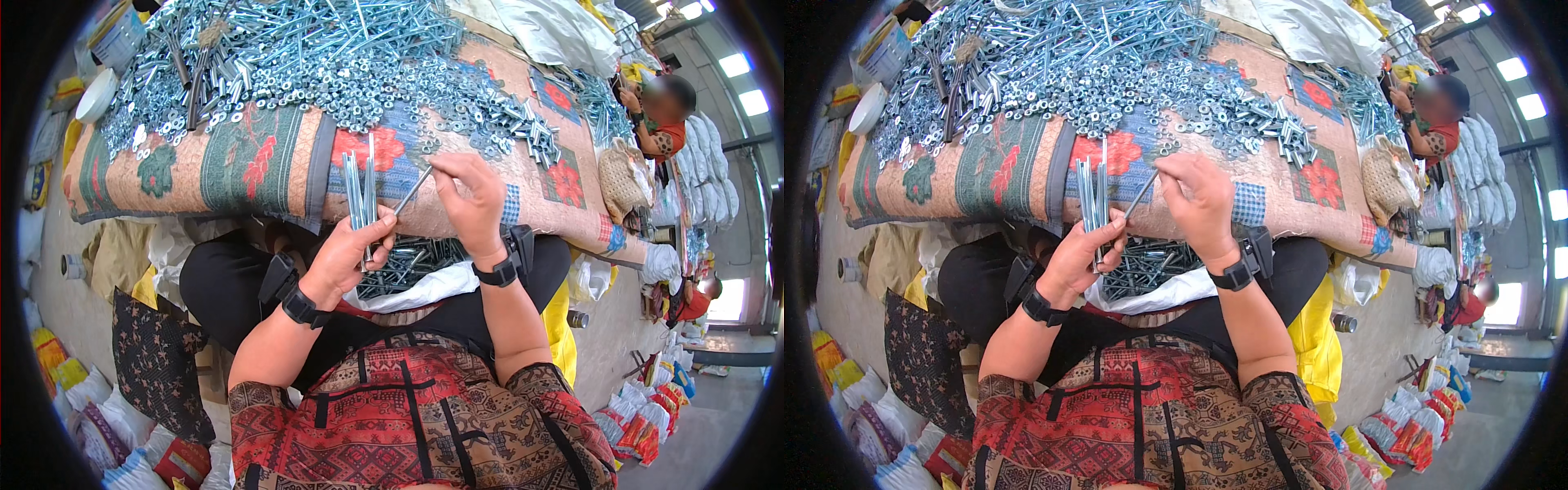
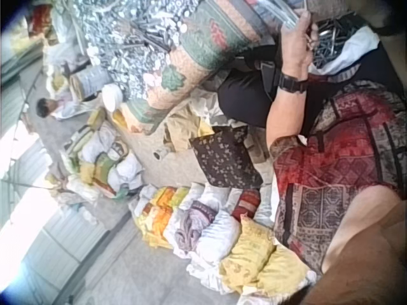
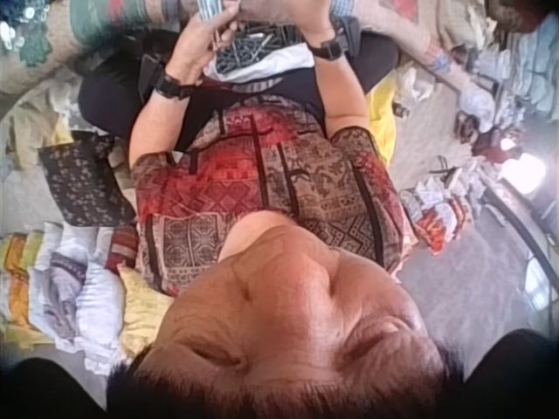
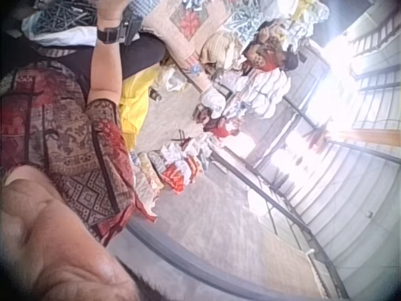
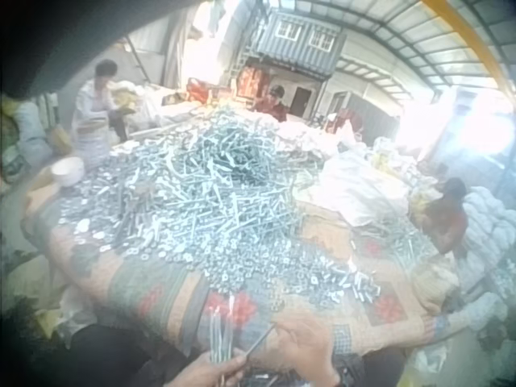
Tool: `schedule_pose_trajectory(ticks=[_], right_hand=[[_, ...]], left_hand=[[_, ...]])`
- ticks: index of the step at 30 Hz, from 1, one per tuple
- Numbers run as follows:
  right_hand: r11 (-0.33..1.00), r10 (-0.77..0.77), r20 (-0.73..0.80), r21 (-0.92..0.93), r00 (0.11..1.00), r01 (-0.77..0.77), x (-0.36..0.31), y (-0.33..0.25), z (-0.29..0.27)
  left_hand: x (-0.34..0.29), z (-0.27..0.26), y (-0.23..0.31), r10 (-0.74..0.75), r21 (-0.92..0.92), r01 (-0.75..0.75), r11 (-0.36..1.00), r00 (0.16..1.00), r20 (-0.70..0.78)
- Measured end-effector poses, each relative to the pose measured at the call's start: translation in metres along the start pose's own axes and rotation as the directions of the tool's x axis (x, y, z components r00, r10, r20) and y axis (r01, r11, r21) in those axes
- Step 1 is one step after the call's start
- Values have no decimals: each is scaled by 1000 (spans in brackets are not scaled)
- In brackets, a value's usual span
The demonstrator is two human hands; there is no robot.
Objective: Sorting and assembling metal pins with washers on a work table.
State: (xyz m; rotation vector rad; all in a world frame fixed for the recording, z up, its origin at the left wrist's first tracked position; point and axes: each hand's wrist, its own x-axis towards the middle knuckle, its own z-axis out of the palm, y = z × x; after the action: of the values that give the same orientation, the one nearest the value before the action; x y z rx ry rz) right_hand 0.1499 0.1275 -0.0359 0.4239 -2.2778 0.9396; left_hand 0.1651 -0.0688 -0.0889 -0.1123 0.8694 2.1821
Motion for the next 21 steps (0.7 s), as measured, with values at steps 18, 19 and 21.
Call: schedule_pose_trajectory(ticks=[18, 19, 21], right_hand=[[951, -76, 196, -281, 978, 130, 44, 57, 12], [950, -139, 185, -251, 973, 183, 51, 52, 27], [936, -128, 233, -292, 964, 195, 53, 52, 53]], left_hand=[[-7, 2, 15, 231, 67, -222, 973, 953, -196], [-6, 1, 15, 229, 60, -222, 973, 950, -210], [-7, -3, 15, 228, 56, -221, 974, 947, -228]])
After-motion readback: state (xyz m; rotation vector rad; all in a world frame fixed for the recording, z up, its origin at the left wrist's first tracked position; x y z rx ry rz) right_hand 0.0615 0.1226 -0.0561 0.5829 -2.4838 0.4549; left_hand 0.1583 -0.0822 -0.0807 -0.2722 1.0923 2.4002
